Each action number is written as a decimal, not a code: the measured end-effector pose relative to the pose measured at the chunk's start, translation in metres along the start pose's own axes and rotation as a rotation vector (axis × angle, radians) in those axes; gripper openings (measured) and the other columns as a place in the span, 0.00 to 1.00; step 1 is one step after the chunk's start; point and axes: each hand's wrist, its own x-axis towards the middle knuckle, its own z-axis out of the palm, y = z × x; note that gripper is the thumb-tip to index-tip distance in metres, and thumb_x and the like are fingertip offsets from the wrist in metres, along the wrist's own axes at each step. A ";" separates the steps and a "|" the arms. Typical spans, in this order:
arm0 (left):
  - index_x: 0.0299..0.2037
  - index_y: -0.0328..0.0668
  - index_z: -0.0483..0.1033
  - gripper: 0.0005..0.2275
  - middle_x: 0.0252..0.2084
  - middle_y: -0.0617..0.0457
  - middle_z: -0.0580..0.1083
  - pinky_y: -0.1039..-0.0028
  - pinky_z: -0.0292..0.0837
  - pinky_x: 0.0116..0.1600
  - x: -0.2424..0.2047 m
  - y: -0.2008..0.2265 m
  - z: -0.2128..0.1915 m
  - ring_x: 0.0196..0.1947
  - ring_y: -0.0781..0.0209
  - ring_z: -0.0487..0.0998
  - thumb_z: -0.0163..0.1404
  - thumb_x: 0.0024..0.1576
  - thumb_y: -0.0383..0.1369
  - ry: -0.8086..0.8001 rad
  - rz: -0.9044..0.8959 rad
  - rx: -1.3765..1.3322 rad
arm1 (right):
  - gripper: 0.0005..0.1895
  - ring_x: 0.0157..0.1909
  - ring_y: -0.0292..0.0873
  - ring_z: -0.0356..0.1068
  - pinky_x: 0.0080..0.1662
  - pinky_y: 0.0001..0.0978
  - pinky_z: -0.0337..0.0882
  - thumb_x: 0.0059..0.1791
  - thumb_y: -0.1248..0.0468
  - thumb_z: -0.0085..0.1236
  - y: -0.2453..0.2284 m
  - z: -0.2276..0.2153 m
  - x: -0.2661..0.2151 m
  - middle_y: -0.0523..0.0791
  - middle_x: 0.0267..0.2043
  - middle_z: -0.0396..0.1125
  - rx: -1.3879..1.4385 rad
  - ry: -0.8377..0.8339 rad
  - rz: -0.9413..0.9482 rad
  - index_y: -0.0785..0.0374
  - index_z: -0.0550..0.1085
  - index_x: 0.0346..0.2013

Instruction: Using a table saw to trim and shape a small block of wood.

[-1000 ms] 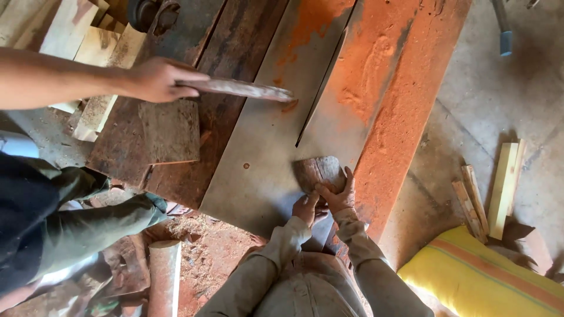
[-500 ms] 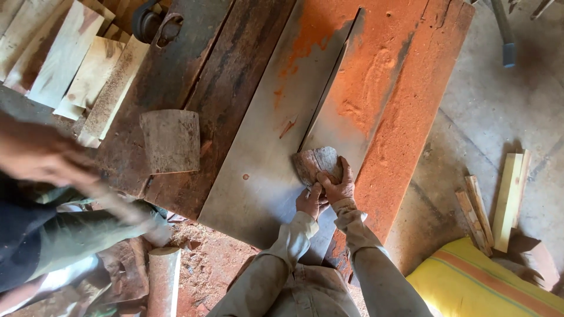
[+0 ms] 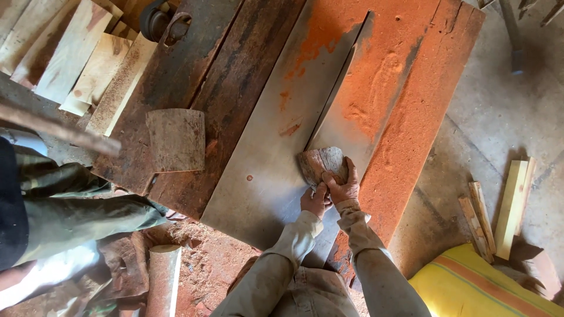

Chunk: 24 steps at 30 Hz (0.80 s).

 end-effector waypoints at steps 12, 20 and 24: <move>0.54 0.28 0.67 0.18 0.39 0.43 0.68 0.46 0.83 0.53 -0.020 0.039 0.028 0.42 0.53 0.74 0.53 0.65 0.38 0.076 0.007 0.015 | 0.50 0.65 0.60 0.64 0.65 0.50 0.64 0.33 0.45 0.76 -0.008 0.002 0.007 0.56 0.61 0.66 -0.021 0.011 -0.005 0.47 0.67 0.67; 0.51 0.24 0.69 0.17 0.40 0.40 0.67 0.46 0.83 0.52 -0.025 0.052 0.038 0.43 0.51 0.72 0.51 0.66 0.37 0.095 0.032 0.075 | 0.50 0.66 0.61 0.62 0.66 0.53 0.62 0.33 0.46 0.76 -0.010 0.006 0.013 0.55 0.62 0.64 0.040 0.015 0.019 0.50 0.66 0.68; 0.51 0.25 0.69 0.17 0.40 0.41 0.68 0.47 0.84 0.52 -0.022 0.053 0.041 0.42 0.54 0.71 0.51 0.66 0.37 0.093 0.029 0.090 | 0.50 0.66 0.61 0.62 0.66 0.55 0.62 0.33 0.46 0.76 -0.014 0.004 0.015 0.54 0.62 0.64 0.030 0.011 0.028 0.50 0.66 0.67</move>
